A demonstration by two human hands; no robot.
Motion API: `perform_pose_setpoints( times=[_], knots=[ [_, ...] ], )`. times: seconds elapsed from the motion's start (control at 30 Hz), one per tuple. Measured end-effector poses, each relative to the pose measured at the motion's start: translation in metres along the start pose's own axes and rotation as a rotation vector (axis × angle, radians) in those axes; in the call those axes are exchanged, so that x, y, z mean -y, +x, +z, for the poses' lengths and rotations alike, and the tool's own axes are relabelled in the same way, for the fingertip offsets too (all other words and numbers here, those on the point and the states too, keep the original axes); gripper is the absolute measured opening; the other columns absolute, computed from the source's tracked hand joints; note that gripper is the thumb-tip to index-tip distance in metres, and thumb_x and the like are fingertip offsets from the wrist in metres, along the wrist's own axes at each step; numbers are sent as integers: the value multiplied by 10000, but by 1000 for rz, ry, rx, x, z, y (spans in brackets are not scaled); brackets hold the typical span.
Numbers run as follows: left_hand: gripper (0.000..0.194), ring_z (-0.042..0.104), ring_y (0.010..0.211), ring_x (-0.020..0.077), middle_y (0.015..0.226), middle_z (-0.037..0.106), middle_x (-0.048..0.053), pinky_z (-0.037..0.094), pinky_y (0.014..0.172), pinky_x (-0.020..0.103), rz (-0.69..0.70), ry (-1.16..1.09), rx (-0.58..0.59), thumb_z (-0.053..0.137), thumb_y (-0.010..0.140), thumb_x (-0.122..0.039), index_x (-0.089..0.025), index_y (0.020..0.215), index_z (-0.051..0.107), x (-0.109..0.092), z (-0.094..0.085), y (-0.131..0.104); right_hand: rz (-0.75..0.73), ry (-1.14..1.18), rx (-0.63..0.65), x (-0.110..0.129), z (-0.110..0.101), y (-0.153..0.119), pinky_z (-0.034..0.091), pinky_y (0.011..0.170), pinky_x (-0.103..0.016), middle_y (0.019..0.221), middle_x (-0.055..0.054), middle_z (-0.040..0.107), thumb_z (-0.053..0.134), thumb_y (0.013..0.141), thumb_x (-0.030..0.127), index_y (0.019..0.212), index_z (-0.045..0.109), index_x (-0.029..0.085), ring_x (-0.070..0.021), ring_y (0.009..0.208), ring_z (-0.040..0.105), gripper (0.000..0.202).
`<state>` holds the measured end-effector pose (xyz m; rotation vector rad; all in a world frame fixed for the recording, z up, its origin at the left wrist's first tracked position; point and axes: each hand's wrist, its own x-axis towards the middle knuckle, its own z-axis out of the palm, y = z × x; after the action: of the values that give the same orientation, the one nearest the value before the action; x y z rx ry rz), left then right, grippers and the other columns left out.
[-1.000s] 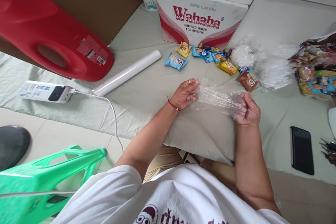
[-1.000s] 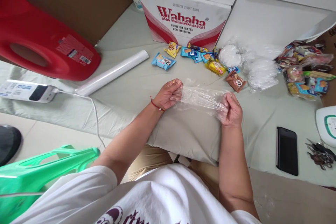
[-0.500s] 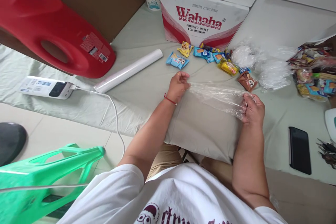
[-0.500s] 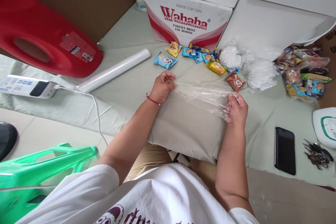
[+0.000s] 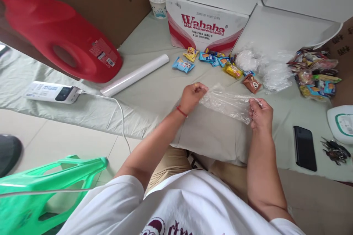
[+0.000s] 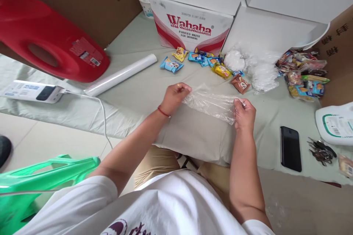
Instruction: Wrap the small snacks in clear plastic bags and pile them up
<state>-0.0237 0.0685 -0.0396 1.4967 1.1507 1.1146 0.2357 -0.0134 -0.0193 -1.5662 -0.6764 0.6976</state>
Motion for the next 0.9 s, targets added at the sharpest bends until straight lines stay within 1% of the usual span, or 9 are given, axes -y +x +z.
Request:
perform_pose_setpoints(
  times=[0.17, 0.33, 0.4, 0.47, 0.57, 0.63, 0.7, 0.83, 0.9],
  knots=[
    [414, 594, 780, 139, 889, 736, 33, 478, 768, 279, -45, -313, -83, 808, 783, -576, -183, 898, 751, 4, -28, -17, -12, -194, 56, -18, -26, -5, 322, 457, -240, 666, 48, 528, 777, 725, 526, 856, 654, 196, -91, 505, 404, 376],
    [399, 637, 842, 178, 893, 732, 59, 483, 856, 340, 219, 35, 1, 616, 983, -573, -213, 988, 789, -15, -29, -56, -537, -638, -3, -1, -33, -21, 550, 789, -367, 1282, -148, 625, 718, 791, 363, 1281, 672, 181, -180, 848, 589, 525],
    [389, 628, 820, 185, 820, 701, 50, 460, 883, 375, 417, 261, 109, 511, 1054, -503, -234, 1030, 791, -24, -27, -72, -689, -661, 200, 14, -24, -32, 562, 811, -375, 1522, -190, 500, 706, 833, 318, 1493, 546, 212, -155, 804, 574, 688],
    [388, 620, 814, 191, 779, 684, 45, 436, 896, 395, 603, 436, 253, 443, 1085, -439, -250, 1077, 783, -30, -24, -87, -713, -642, 524, 25, -10, -42, 569, 770, -351, 1615, -180, 433, 681, 866, 268, 1636, 370, 269, -121, 715, 548, 831],
    [399, 627, 805, 193, 787, 692, 49, 443, 872, 384, 728, 526, 503, 428, 1088, -465, -239, 1151, 752, -33, -21, -105, -677, -619, 905, 26, 7, -48, 560, 727, -314, 1394, -101, 650, 610, 899, 183, 1664, 333, 308, -120, 671, 564, 823],
    [449, 640, 776, 181, 835, 706, 53, 469, 805, 346, 662, 483, 599, 404, 1089, -509, -218, 1231, 715, -32, -21, -112, -703, -606, 984, 20, 10, -49, 553, 745, -304, 1134, -51, 730, 573, 936, 162, 1513, 570, 306, -144, 741, 627, 595],
    [478, 663, 775, 166, 896, 715, 54, 494, 759, 311, 492, 422, 537, 331, 1107, -478, -208, 1289, 681, -30, -20, -112, -742, -569, 945, 13, 5, -53, 550, 759, -300, 1019, -47, 718, 561, 969, 165, 1266, 741, 285, -164, 837, 670, 367],
    [420, 717, 1019, 220, 1236, 690, 122, 553, 884, 354, 99, 526, 197, 381, 1078, -381, -178, 1328, 651, -31, -10, -95, -775, -493, 841, -4, -15, -70, 570, 790, -310, 1029, -51, 707, 567, 968, 122, 1071, 776, 271, -172, 933, 693, 277],
    [508, 693, 1168, 286, 1411, 612, 168, 558, 971, 412, -3, 600, 248, 509, 1024, -446, -152, 1431, 583, -33, 0, -84, -773, -476, 814, -13, -24, -81, 583, 839, -329, 1085, -53, 718, 568, 965, 104, 1059, 777, 279, -179, 1004, 701, 289]
  ],
)
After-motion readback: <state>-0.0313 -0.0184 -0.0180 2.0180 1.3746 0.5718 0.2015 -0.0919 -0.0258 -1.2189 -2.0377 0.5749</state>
